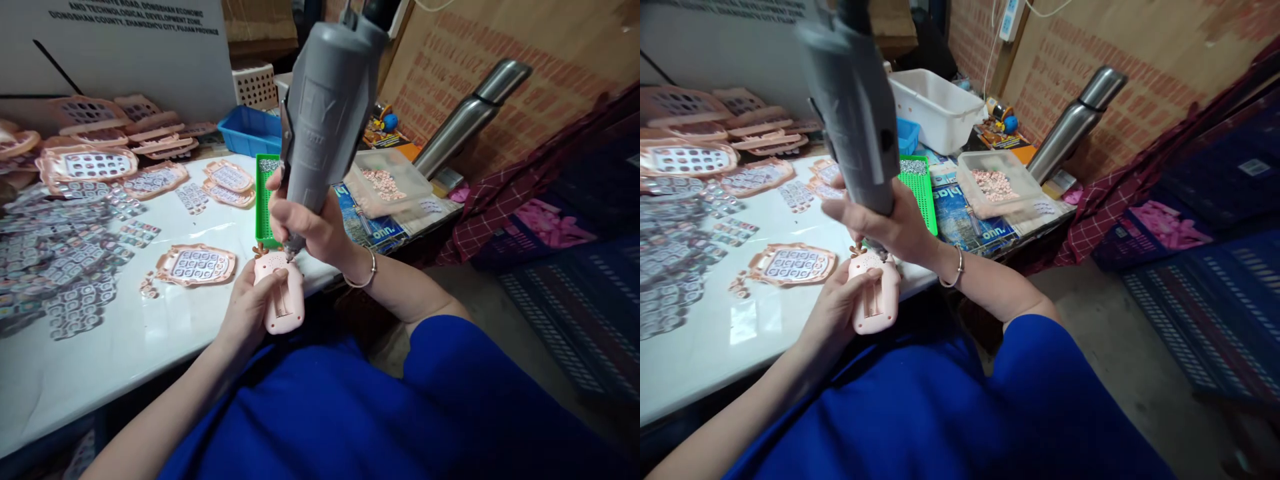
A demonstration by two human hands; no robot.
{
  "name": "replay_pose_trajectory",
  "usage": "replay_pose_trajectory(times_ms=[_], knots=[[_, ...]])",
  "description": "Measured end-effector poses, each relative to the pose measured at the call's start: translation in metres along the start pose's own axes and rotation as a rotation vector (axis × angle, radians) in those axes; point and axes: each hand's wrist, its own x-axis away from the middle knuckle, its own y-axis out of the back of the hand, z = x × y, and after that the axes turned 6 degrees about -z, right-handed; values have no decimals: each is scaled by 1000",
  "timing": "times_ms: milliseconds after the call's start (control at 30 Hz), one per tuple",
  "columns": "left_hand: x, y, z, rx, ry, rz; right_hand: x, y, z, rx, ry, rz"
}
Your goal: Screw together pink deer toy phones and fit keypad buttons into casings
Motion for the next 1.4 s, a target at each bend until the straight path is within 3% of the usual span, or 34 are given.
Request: replay_pose_trajectory(times_ms=[67,133,233,367,700,900,1067,1200,1400], knots=[[1,-1,-1,-11,8,-1,-10,8,1,-140,68,14],[1,-1,-2,-22,25,-6,-21,19,-1,-177,153,-62],[1,-1,-3,-41,50,-13,-35,37,-12,-27,188,-233],[0,-2,-4,-56,65,-28,-44,52,-37,121,185,-296],[1,-2,-4,-64,77,-34,-41,48,-53,-50,173,-354],[1,-2,-3,-54,64,-25,-42,50,-52,15,185,-347],[-1,-2,-1,-37,39,-8,-38,35,-18,-52,220,-322],[-2,-1,1,-17,33,29,-19,8,10,-289,257,-180],[-1,1,0,1,-6,65,1,-21,16,-225,140,-27]])
